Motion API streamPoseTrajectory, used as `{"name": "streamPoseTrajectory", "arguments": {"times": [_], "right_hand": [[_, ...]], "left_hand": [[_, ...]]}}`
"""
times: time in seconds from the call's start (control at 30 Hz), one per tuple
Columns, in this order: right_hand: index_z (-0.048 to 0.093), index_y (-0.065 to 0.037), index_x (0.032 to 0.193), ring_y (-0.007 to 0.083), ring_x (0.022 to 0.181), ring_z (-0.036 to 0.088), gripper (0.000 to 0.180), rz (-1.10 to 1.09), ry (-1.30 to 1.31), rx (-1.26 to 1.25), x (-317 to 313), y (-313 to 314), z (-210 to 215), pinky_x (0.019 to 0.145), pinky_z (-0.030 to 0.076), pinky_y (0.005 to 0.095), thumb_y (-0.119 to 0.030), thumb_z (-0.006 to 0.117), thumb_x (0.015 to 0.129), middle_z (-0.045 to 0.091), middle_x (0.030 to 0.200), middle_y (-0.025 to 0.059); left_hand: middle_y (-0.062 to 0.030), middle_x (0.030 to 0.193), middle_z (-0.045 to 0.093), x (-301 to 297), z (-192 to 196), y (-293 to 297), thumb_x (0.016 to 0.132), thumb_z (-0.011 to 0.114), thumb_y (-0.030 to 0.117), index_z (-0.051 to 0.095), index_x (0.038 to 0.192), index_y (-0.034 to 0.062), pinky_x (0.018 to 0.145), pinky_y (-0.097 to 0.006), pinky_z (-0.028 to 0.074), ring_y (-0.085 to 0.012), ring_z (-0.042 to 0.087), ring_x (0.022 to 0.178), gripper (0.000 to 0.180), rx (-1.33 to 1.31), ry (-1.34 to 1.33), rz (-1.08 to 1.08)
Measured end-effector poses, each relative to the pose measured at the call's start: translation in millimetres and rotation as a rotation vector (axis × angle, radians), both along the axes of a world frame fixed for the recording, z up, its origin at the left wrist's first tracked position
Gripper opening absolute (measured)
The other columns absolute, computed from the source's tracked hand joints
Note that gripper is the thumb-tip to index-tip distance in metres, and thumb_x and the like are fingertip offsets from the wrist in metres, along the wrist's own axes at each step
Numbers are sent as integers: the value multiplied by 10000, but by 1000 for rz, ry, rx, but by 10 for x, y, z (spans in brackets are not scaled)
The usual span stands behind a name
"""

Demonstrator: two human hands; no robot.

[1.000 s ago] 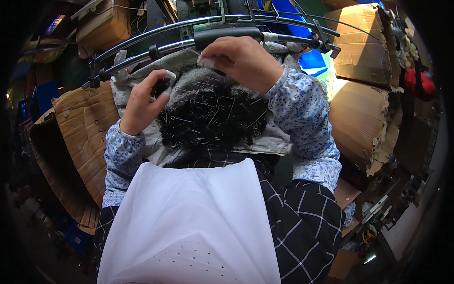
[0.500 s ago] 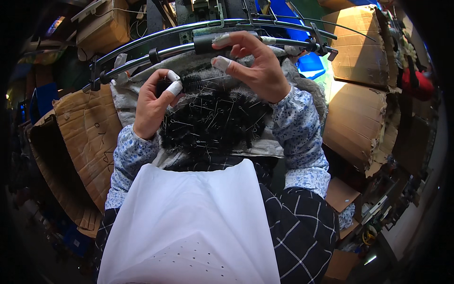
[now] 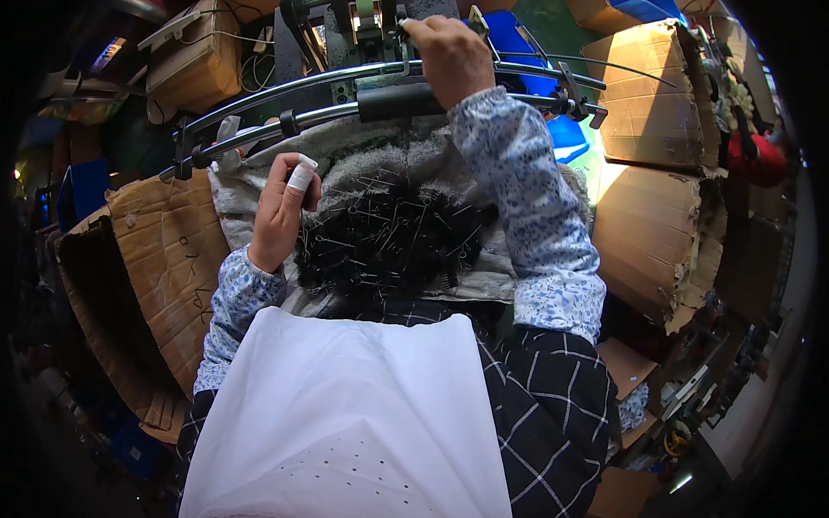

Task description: The person picks up and assembles small black plastic components by hand at a manufacturing workstation.

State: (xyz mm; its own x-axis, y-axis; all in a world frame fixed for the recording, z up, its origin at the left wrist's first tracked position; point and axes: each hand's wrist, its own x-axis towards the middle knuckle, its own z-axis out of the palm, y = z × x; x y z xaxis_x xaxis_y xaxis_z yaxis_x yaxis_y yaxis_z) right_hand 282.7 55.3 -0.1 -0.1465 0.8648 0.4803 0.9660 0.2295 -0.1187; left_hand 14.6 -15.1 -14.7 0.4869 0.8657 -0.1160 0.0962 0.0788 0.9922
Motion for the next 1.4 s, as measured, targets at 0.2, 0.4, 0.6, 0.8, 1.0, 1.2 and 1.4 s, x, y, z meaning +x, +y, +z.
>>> {"name": "streamPoseTrajectory", "arguments": {"times": [0.2, 0.4, 0.6, 0.8, 1.0, 1.2, 1.4], "right_hand": [[663, -140, 1041, 242, 880, 598, 224, -118, -188, -17, 339, 539, -482, 808, 478, 361, -140, 521, 868, 644, 931, 63], [670, -148, 1024, 237, 886, 599, 210, -16, -195, -38, 313, 599, -517, 815, 452, 356, -142, 542, 857, 648, 936, 52], [671, -134, 1015, 226, 895, 599, 200, -11, -220, 32, 340, 587, -509, 807, 441, 360, -135, 574, 840, 650, 948, 52], [671, -135, 1017, 225, 888, 603, 203, -10, -219, 40, 282, 573, -457, 808, 441, 349, -120, 578, 837, 653, 943, 55], [660, -137, 1045, 229, 918, 585, 223, -42, 36, -72, 415, 645, -587, 815, 422, 360, -189, 583, 843, 649, 954, 69], [661, -121, 979, 253, 924, 552, 246, -45, 68, 43, 291, 475, -416, 800, 380, 392, -256, 564, 797, 644, 904, 81], [644, -142, 1094, 251, 971, 547, 357, -324, -127, -146, 305, 385, -468, 868, 357, 399, -310, 589, 784, 650, 986, 103]], "left_hand": [[-26, 785, 474, 6, 3, -29, 977, 372, 280, 451, 1027, 31, 659, -223, 363, -94, 421, 703, 267, 72, 60, -81], [-57, 758, 520, 75, 20, -44, 966, 417, 230, 460, 1059, 27, 631, -252, 414, -130, 488, 678, 228, 122, 51, -58], [-63, 807, 543, 58, 13, -26, 962, 431, 216, 454, 1096, 23, 686, -250, 432, -131, 521, 740, 236, 128, 40, -51], [-41, 917, 520, 15, 34, -22, 967, 423, 229, 451, 1111, 14, 831, -236, 382, -112, 477, 870, 260, 38, 10, -55], [-66, 914, 549, 48, -2, -23, 957, 448, 210, 443, 1123, 15, 783, -246, 413, -128, 514, 848, 256, 88, 11, -52], [-72, 957, 549, 35, 48, -7, 953, 455, 201, 439, 1140, 14, 801, -247, 411, -134, 517, 867, 265, 93, 35, -92], [-44, 1020, 521, -23, 137, 63, 961, 434, 193, 437, 1178, 23, 857, -234, 399, -106, 481, 948, 275, 105, 30, -106]]}}
